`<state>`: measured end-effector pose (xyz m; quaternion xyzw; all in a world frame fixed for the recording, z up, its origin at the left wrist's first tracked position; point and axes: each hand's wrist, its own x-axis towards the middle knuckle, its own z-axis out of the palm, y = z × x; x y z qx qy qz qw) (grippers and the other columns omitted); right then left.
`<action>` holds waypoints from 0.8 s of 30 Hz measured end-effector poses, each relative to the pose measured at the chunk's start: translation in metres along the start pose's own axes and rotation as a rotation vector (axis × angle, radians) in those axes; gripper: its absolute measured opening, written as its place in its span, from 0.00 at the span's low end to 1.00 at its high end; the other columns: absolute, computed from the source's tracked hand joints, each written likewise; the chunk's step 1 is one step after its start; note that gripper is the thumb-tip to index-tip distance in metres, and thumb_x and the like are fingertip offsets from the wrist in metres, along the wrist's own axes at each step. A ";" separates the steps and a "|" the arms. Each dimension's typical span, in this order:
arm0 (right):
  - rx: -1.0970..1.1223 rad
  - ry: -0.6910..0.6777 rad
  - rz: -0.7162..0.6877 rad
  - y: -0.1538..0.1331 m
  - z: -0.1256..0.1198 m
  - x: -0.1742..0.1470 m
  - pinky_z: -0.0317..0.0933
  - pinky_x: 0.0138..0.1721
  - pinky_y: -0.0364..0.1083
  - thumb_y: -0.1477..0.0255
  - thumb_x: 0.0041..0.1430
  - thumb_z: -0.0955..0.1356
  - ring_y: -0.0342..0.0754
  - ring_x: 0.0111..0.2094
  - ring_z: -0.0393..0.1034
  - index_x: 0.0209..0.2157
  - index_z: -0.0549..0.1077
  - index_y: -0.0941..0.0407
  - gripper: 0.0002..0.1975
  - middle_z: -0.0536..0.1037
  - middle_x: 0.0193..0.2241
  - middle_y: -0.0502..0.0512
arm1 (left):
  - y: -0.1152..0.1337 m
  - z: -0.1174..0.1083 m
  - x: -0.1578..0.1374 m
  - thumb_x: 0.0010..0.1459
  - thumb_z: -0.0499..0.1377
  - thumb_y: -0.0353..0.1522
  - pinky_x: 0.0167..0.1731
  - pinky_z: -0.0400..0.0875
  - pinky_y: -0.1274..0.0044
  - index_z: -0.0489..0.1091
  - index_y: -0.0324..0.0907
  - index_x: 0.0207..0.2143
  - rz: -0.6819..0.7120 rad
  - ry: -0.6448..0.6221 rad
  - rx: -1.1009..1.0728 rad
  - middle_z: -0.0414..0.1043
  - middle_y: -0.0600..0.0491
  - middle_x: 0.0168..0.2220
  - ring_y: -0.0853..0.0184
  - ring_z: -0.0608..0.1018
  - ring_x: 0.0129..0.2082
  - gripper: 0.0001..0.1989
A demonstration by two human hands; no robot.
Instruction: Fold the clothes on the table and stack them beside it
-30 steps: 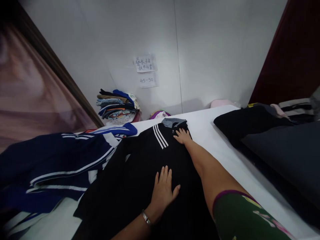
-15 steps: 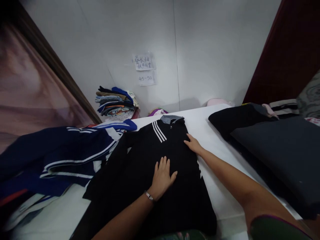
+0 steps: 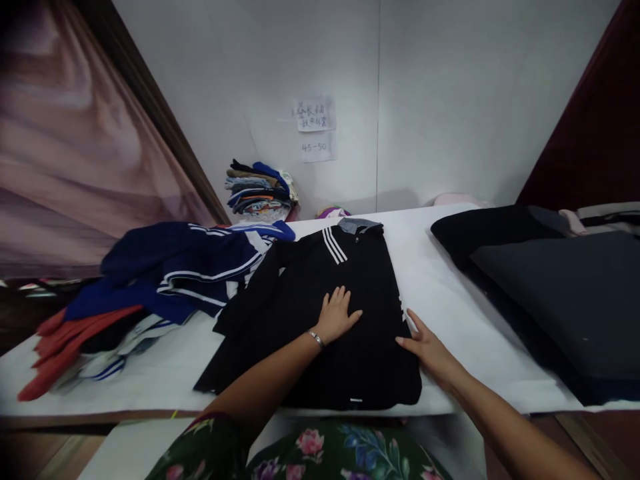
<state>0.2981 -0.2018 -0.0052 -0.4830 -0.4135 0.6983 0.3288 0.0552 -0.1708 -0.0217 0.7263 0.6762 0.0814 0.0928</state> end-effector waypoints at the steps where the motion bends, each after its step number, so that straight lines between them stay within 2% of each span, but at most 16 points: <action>1: -0.025 -0.014 0.001 0.001 0.002 -0.006 0.64 0.54 0.55 0.65 0.45 0.74 0.57 0.52 0.70 0.68 0.39 0.51 0.56 0.73 0.54 0.61 | -0.001 -0.001 0.000 0.61 0.46 0.51 0.64 0.41 0.59 0.54 0.35 0.64 0.003 -0.011 -0.007 0.47 0.41 0.67 0.56 0.48 0.68 0.37; 4: -0.140 -0.087 -0.064 0.005 0.003 -0.019 0.65 0.52 0.54 0.61 0.47 0.73 0.56 0.50 0.71 0.68 0.39 0.54 0.55 0.74 0.52 0.61 | -0.005 -0.003 0.001 0.60 0.46 0.52 0.64 0.40 0.59 0.54 0.38 0.64 0.014 -0.030 -0.020 0.46 0.44 0.68 0.58 0.47 0.68 0.37; 6: -0.309 -0.112 -0.133 0.009 -0.004 -0.025 0.67 0.50 0.54 0.59 0.50 0.71 0.55 0.47 0.73 0.68 0.42 0.56 0.50 0.76 0.48 0.60 | -0.007 -0.003 0.002 0.60 0.45 0.52 0.64 0.40 0.59 0.53 0.39 0.64 0.012 -0.035 -0.021 0.45 0.45 0.68 0.58 0.46 0.68 0.37; 8: -0.602 -0.078 -0.180 0.010 -0.012 -0.030 0.69 0.44 0.56 0.59 0.54 0.68 0.56 0.40 0.76 0.67 0.49 0.55 0.43 0.79 0.41 0.58 | -0.007 -0.005 0.003 0.60 0.45 0.53 0.64 0.39 0.60 0.53 0.40 0.64 0.001 -0.044 -0.021 0.45 0.46 0.68 0.58 0.45 0.68 0.37; 10: -0.937 0.033 -0.271 0.004 -0.017 -0.037 0.70 0.41 0.57 0.60 0.58 0.65 0.57 0.38 0.76 0.64 0.57 0.53 0.34 0.80 0.37 0.57 | -0.006 -0.006 0.005 0.59 0.45 0.53 0.64 0.39 0.60 0.54 0.41 0.64 -0.021 -0.062 -0.032 0.44 0.47 0.68 0.57 0.43 0.68 0.37; 13: -1.206 0.203 -0.605 -0.011 -0.009 -0.044 0.65 0.50 0.59 0.61 0.62 0.62 0.59 0.52 0.69 0.62 0.61 0.50 0.27 0.73 0.52 0.61 | -0.005 -0.007 0.006 0.59 0.45 0.54 0.64 0.40 0.59 0.52 0.42 0.65 -0.048 -0.056 -0.051 0.41 0.47 0.69 0.56 0.42 0.68 0.38; 15: -1.235 0.190 -0.812 -0.017 0.006 -0.042 0.57 0.59 0.58 0.61 0.64 0.61 0.57 0.62 0.57 0.63 0.59 0.50 0.27 0.62 0.62 0.59 | -0.005 -0.005 0.005 0.59 0.44 0.54 0.64 0.40 0.57 0.52 0.41 0.65 -0.037 -0.037 -0.037 0.40 0.46 0.69 0.56 0.42 0.68 0.38; 16: -1.253 0.151 -0.862 -0.017 0.014 -0.039 0.53 0.61 0.58 0.61 0.64 0.60 0.56 0.64 0.51 0.64 0.57 0.51 0.28 0.57 0.64 0.58 | -0.005 -0.003 0.004 0.60 0.43 0.54 0.64 0.39 0.57 0.52 0.41 0.65 -0.025 -0.027 -0.023 0.41 0.45 0.69 0.56 0.43 0.68 0.38; 18: -1.326 0.048 -0.843 -0.008 0.027 -0.028 0.47 0.63 0.61 0.60 0.65 0.60 0.56 0.66 0.45 0.64 0.56 0.53 0.29 0.54 0.66 0.59 | -0.005 0.001 0.001 0.60 0.43 0.54 0.64 0.38 0.57 0.52 0.40 0.65 -0.007 -0.010 0.005 0.43 0.45 0.68 0.56 0.44 0.68 0.38; 20: -1.412 -0.051 -0.732 0.009 0.033 -0.015 0.45 0.63 0.64 0.58 0.64 0.60 0.58 0.66 0.44 0.64 0.58 0.54 0.29 0.55 0.65 0.61 | -0.005 0.005 -0.002 0.61 0.42 0.53 0.64 0.38 0.57 0.52 0.40 0.65 -0.003 0.013 0.021 0.44 0.45 0.68 0.57 0.45 0.68 0.37; 24: -1.466 -0.138 -0.581 0.033 0.027 -0.003 0.41 0.64 0.63 0.57 0.65 0.59 0.57 0.67 0.42 0.63 0.59 0.55 0.29 0.53 0.66 0.60 | -0.004 0.007 -0.005 0.61 0.41 0.53 0.64 0.39 0.58 0.53 0.40 0.65 0.004 0.039 0.022 0.46 0.46 0.68 0.57 0.46 0.68 0.37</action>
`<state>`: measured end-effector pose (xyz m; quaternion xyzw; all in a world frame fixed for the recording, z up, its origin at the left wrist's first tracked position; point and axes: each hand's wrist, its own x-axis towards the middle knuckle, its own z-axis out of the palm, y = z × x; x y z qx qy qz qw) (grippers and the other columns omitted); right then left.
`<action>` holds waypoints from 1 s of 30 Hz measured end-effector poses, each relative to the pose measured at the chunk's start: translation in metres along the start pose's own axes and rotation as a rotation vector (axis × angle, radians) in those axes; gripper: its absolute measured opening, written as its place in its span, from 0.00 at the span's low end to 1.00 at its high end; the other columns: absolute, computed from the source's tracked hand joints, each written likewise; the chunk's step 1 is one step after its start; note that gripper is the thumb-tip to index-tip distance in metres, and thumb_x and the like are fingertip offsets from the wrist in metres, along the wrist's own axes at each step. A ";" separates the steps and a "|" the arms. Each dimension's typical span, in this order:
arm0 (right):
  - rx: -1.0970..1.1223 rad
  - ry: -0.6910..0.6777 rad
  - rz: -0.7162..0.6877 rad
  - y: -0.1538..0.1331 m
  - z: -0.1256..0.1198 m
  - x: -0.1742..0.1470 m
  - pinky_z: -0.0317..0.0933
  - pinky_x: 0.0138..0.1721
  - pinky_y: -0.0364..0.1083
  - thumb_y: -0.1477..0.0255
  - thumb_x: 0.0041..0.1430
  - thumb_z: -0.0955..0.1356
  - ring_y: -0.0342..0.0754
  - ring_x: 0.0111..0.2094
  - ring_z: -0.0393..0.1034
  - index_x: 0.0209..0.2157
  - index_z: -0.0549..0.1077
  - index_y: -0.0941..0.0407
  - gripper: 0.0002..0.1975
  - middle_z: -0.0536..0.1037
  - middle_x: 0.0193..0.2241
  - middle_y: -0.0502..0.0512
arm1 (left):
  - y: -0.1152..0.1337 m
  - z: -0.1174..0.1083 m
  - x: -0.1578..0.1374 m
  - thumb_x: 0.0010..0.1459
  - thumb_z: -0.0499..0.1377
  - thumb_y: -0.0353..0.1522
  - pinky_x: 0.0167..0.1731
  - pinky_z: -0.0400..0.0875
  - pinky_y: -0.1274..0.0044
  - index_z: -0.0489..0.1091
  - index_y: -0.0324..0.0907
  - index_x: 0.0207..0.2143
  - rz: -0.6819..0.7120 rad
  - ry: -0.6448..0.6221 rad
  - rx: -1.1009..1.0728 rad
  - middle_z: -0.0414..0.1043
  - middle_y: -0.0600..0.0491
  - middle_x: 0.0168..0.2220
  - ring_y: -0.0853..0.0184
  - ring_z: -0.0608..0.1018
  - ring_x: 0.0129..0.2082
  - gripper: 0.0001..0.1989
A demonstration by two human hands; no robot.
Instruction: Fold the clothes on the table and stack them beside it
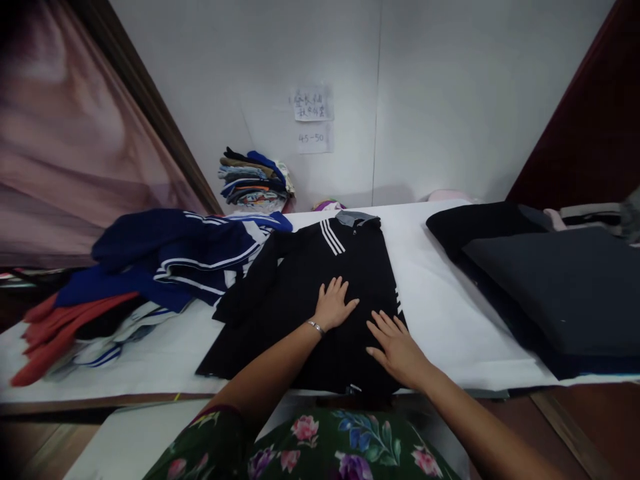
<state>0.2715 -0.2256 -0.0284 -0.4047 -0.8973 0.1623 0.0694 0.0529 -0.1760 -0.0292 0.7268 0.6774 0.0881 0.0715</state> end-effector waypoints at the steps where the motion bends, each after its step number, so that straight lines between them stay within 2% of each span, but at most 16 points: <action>1: 0.018 -0.018 0.004 0.001 -0.001 -0.002 0.41 0.64 0.63 0.57 0.65 0.59 0.56 0.67 0.41 0.63 0.59 0.55 0.29 0.52 0.66 0.60 | 0.000 -0.001 0.000 0.61 0.41 0.53 0.64 0.39 0.58 0.53 0.40 0.65 0.001 0.001 -0.003 0.46 0.46 0.68 0.57 0.46 0.68 0.37; 3: 0.077 -0.014 0.010 0.000 -0.011 -0.004 0.41 0.64 0.62 0.56 0.65 0.58 0.56 0.67 0.41 0.63 0.59 0.54 0.30 0.52 0.66 0.59 | 0.001 -0.002 -0.001 0.61 0.41 0.53 0.64 0.39 0.57 0.52 0.39 0.65 -0.004 -0.001 -0.013 0.45 0.45 0.68 0.57 0.46 0.68 0.37; 6: 0.148 0.111 -0.015 -0.013 -0.031 -0.003 0.40 0.65 0.62 0.55 0.65 0.57 0.54 0.67 0.39 0.65 0.55 0.51 0.29 0.49 0.67 0.56 | 0.003 -0.002 -0.003 0.61 0.41 0.53 0.64 0.39 0.57 0.53 0.40 0.65 -0.007 0.004 -0.037 0.46 0.45 0.68 0.57 0.46 0.68 0.37; 8: 0.149 0.138 -0.071 -0.025 -0.036 0.001 0.37 0.65 0.62 0.55 0.65 0.58 0.53 0.68 0.36 0.65 0.53 0.48 0.29 0.47 0.67 0.53 | 0.003 -0.002 -0.004 0.61 0.41 0.53 0.64 0.39 0.57 0.53 0.40 0.65 0.003 0.015 -0.057 0.46 0.45 0.68 0.57 0.46 0.68 0.37; 10: 0.117 0.047 -0.122 -0.034 -0.029 0.006 0.36 0.65 0.63 0.54 0.64 0.58 0.55 0.68 0.36 0.65 0.54 0.47 0.30 0.46 0.67 0.53 | 0.004 -0.001 -0.005 0.62 0.41 0.52 0.64 0.39 0.56 0.53 0.39 0.64 0.006 0.018 -0.084 0.45 0.44 0.68 0.57 0.46 0.68 0.37; 13: 0.032 -0.111 -0.135 -0.039 -0.006 0.010 0.35 0.64 0.66 0.50 0.63 0.58 0.58 0.67 0.37 0.64 0.57 0.47 0.31 0.49 0.66 0.55 | 0.000 -0.005 -0.003 0.60 0.45 0.52 0.64 0.39 0.56 0.55 0.40 0.64 0.010 -0.032 -0.147 0.46 0.44 0.68 0.57 0.47 0.68 0.36; 15: 0.002 -0.142 -0.137 -0.037 0.007 0.010 0.35 0.64 0.66 0.50 0.63 0.57 0.58 0.67 0.37 0.64 0.55 0.46 0.31 0.48 0.66 0.54 | -0.009 -0.014 0.000 0.60 0.49 0.50 0.64 0.44 0.58 0.58 0.42 0.62 0.031 -0.075 -0.194 0.49 0.45 0.67 0.57 0.50 0.67 0.33; 16: -0.001 -0.142 -0.140 -0.035 0.011 0.010 0.34 0.64 0.66 0.50 0.63 0.57 0.57 0.67 0.36 0.64 0.54 0.45 0.31 0.47 0.67 0.53 | -0.016 -0.021 0.001 0.60 0.50 0.49 0.63 0.48 0.59 0.59 0.42 0.61 0.029 -0.072 -0.206 0.51 0.46 0.66 0.58 0.52 0.66 0.32; 18: 0.002 -0.141 -0.141 -0.033 0.014 0.008 0.35 0.64 0.65 0.50 0.64 0.57 0.57 0.67 0.36 0.64 0.53 0.44 0.30 0.46 0.67 0.52 | -0.037 -0.041 0.000 0.60 0.52 0.46 0.62 0.52 0.61 0.62 0.43 0.59 -0.027 0.011 -0.183 0.54 0.47 0.65 0.58 0.55 0.65 0.28; 22: 0.009 -0.136 -0.132 -0.032 0.012 0.007 0.34 0.64 0.65 0.51 0.63 0.57 0.56 0.67 0.37 0.64 0.52 0.42 0.30 0.46 0.67 0.50 | -0.096 -0.086 -0.017 0.60 0.54 0.40 0.61 0.50 0.59 0.63 0.42 0.57 -0.271 0.303 0.034 0.55 0.45 0.64 0.57 0.55 0.65 0.24; 24: 0.015 -0.123 -0.136 -0.032 0.012 0.007 0.34 0.64 0.65 0.51 0.64 0.57 0.56 0.67 0.37 0.64 0.53 0.42 0.29 0.46 0.67 0.50 | -0.126 -0.103 -0.033 0.59 0.55 0.39 0.61 0.50 0.59 0.62 0.41 0.57 -0.393 0.378 0.127 0.57 0.44 0.63 0.56 0.57 0.63 0.24; 26: 0.030 -0.116 -0.145 -0.031 0.013 0.008 0.35 0.64 0.66 0.52 0.63 0.58 0.57 0.67 0.38 0.64 0.53 0.42 0.29 0.46 0.67 0.50 | -0.151 -0.111 -0.050 0.57 0.57 0.39 0.57 0.56 0.60 0.62 0.40 0.56 -0.499 0.346 0.154 0.63 0.42 0.59 0.54 0.64 0.59 0.26; 28: 0.052 -0.116 -0.153 -0.030 0.014 0.008 0.36 0.63 0.67 0.52 0.63 0.59 0.58 0.67 0.38 0.64 0.53 0.41 0.29 0.47 0.67 0.50 | -0.170 -0.112 -0.065 0.56 0.58 0.40 0.52 0.62 0.62 0.63 0.39 0.55 -0.587 0.243 0.137 0.69 0.41 0.53 0.53 0.70 0.53 0.26; 30: 0.066 -0.117 -0.157 -0.030 0.015 0.008 0.35 0.63 0.68 0.53 0.63 0.59 0.58 0.67 0.38 0.64 0.52 0.41 0.29 0.47 0.66 0.50 | -0.183 -0.110 -0.074 0.56 0.57 0.39 0.48 0.65 0.63 0.67 0.38 0.50 -0.639 0.145 0.127 0.72 0.41 0.48 0.51 0.72 0.50 0.21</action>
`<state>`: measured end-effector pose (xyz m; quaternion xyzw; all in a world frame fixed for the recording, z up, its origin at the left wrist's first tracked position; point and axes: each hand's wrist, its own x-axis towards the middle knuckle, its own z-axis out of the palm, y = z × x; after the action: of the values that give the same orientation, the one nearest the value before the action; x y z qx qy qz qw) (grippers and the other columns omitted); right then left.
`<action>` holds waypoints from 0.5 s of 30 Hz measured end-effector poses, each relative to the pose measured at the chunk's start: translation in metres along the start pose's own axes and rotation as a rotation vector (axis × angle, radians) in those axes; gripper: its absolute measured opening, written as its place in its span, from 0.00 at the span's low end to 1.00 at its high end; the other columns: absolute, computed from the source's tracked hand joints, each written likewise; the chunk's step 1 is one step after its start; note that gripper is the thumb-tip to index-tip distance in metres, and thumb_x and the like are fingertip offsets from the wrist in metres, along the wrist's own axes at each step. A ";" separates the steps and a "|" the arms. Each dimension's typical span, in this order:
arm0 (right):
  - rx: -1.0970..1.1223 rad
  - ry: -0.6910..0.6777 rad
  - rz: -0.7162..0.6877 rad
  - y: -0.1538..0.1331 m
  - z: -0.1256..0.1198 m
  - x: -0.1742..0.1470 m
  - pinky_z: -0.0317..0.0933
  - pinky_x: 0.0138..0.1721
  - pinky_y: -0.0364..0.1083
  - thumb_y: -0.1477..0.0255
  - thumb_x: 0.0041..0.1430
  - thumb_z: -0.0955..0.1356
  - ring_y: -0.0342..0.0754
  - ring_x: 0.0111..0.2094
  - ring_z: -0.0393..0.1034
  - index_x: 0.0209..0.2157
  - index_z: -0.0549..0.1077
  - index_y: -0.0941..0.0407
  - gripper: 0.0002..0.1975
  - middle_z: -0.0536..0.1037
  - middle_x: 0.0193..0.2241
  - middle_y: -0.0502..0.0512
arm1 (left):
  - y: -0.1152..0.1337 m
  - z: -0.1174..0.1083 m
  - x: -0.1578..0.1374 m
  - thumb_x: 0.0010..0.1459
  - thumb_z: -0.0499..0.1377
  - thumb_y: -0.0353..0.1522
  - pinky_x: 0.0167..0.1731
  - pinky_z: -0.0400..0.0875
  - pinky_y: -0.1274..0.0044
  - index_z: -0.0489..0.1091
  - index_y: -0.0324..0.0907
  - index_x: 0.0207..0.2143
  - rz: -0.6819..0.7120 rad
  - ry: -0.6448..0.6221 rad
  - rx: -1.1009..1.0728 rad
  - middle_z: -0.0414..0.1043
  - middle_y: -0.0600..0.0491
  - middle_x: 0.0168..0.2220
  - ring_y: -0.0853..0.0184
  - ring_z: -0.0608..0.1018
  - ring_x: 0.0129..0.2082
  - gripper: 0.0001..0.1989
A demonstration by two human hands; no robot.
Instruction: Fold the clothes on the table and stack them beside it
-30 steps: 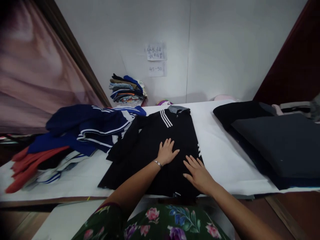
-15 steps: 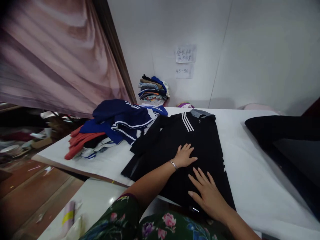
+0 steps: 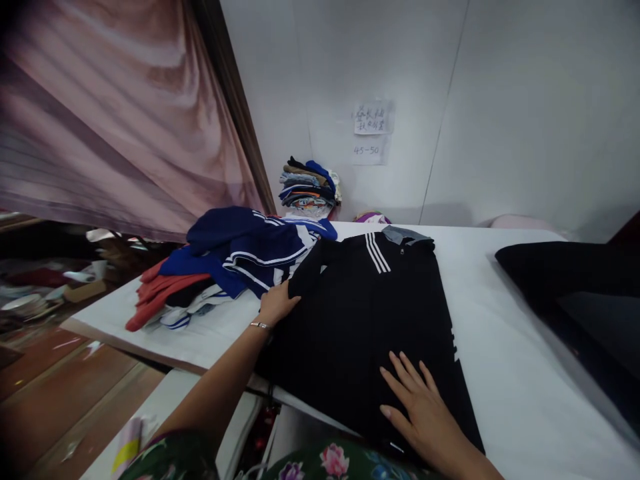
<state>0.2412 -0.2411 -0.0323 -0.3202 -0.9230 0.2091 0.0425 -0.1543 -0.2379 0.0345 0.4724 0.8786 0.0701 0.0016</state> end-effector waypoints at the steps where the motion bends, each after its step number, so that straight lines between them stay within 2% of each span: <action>1: 0.004 -0.001 -0.001 0.000 0.000 0.000 0.35 0.63 0.68 0.53 0.64 0.59 0.58 0.67 0.38 0.64 0.51 0.40 0.29 0.46 0.66 0.50 | -0.005 0.002 0.001 0.56 0.56 0.37 0.47 0.65 0.63 0.69 0.38 0.47 -0.012 -0.023 0.006 0.73 0.40 0.48 0.51 0.72 0.50 0.18; 3: 0.016 0.000 -0.001 0.001 -0.001 0.000 0.34 0.63 0.68 0.53 0.64 0.59 0.58 0.67 0.38 0.64 0.51 0.40 0.29 0.46 0.66 0.49 | -0.012 0.002 0.007 0.58 0.53 0.33 0.46 0.66 0.66 0.71 0.37 0.41 -0.025 -0.028 0.004 0.73 0.39 0.46 0.52 0.73 0.50 0.13; 6: 0.068 0.002 0.003 0.001 -0.005 -0.003 0.35 0.63 0.67 0.54 0.63 0.60 0.58 0.67 0.39 0.65 0.50 0.39 0.30 0.47 0.66 0.48 | -0.019 -0.011 0.023 0.60 0.49 0.32 0.42 0.67 0.70 0.72 0.38 0.40 -0.065 0.012 -0.107 0.75 0.41 0.43 0.55 0.75 0.45 0.14; 11: 0.273 0.097 0.070 -0.002 -0.028 -0.004 0.45 0.63 0.61 0.54 0.61 0.63 0.57 0.67 0.40 0.64 0.53 0.42 0.32 0.47 0.67 0.48 | -0.028 -0.054 0.054 0.58 0.52 0.36 0.38 0.66 0.74 0.72 0.38 0.33 -0.085 0.099 -0.472 0.75 0.47 0.35 0.61 0.75 0.37 0.12; 13: 0.389 0.136 0.086 -0.006 -0.042 0.004 0.47 0.63 0.59 0.54 0.60 0.64 0.56 0.66 0.44 0.63 0.58 0.44 0.30 0.52 0.66 0.50 | -0.026 -0.071 0.058 0.56 0.54 0.36 0.35 0.66 0.75 0.70 0.38 0.31 -0.102 0.108 -0.664 0.74 0.51 0.31 0.65 0.75 0.32 0.10; 15: 0.516 0.146 0.082 -0.014 -0.058 0.021 0.49 0.63 0.59 0.55 0.60 0.64 0.56 0.64 0.52 0.62 0.62 0.47 0.29 0.59 0.64 0.54 | -0.017 -0.084 0.057 0.53 0.57 0.37 0.31 0.66 0.77 0.69 0.39 0.31 -0.127 0.071 -0.972 0.72 0.54 0.28 0.67 0.73 0.28 0.09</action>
<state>0.2290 -0.2178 0.0248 -0.3502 -0.8198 0.4154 0.1808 -0.2060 -0.2100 0.1195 0.3598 0.7708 0.4878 0.1960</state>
